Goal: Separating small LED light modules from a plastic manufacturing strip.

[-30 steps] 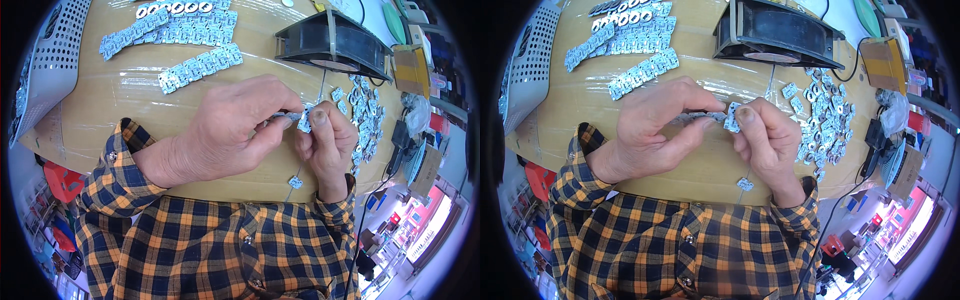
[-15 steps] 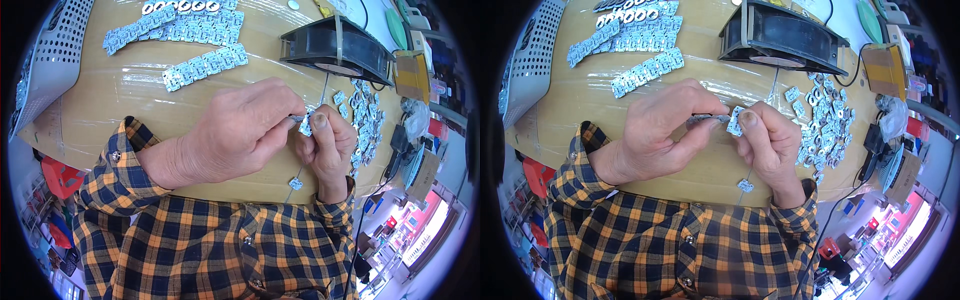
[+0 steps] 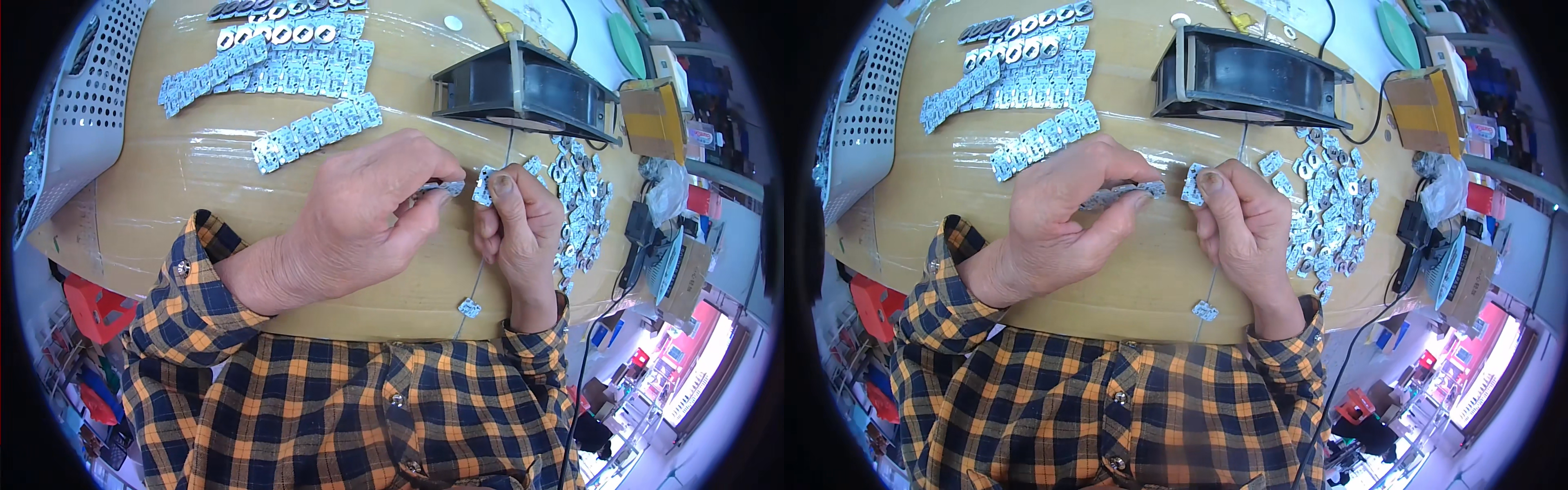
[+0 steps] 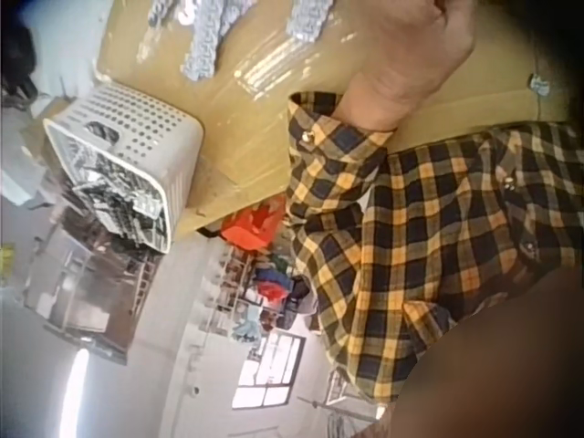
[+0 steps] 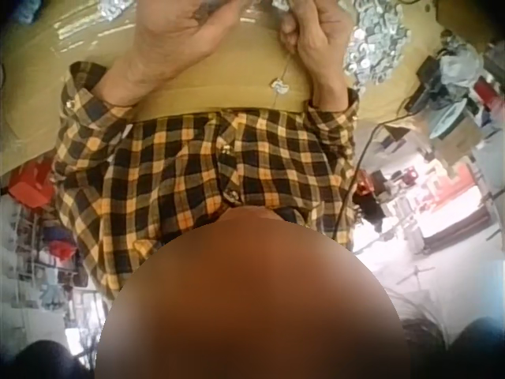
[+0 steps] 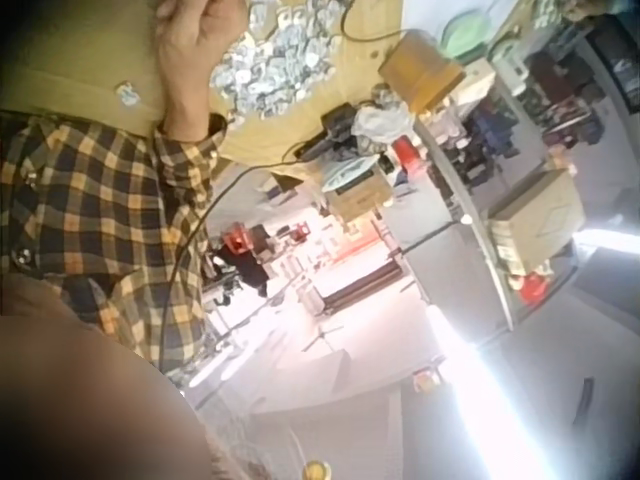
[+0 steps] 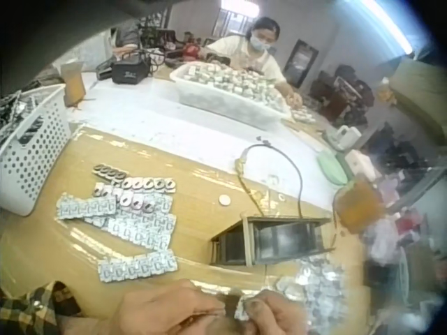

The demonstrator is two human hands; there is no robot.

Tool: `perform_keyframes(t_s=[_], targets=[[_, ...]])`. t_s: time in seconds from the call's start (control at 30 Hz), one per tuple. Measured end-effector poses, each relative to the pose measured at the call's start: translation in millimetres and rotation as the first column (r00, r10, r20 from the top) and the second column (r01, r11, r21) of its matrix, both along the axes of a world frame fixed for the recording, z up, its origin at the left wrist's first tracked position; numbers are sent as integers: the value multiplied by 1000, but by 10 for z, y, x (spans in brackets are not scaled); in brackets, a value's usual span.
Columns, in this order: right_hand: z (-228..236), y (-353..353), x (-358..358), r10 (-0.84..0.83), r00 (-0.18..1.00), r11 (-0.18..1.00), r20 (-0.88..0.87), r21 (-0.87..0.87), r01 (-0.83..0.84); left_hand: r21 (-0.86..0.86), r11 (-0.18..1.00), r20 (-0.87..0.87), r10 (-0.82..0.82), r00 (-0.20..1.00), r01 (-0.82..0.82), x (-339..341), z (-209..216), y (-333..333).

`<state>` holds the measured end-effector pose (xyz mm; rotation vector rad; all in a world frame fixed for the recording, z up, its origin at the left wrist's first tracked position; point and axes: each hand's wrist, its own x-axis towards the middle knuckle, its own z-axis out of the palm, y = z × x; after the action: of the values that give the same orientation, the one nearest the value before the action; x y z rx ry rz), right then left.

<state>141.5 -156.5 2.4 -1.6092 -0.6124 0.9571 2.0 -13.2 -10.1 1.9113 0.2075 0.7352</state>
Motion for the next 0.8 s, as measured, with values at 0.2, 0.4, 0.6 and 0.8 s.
perform_keyframes(t_s=[0.2, 0.4, 0.6, 0.8], targets=[[-6, -44, 30, 53, 998, 998, 12, 15, -54, 29, 999, 5, -22, 1000, 22, 86, 23, 12], [23, 2, 8, 34, 998, 999, 49, 12, -35, -41, 998, -9, -54, 999, 54, 89, 20, -18], [67, -76, 82, 43, 987, 999, 154, 5, -44, -79, 986, -33, -149, 988, 146, 104, 20, -30], [60, -153, 206, 166, 825, 986, 540, -72, -151, -690, 723, -199, -156, 967, -25, 59, 97, -14]])
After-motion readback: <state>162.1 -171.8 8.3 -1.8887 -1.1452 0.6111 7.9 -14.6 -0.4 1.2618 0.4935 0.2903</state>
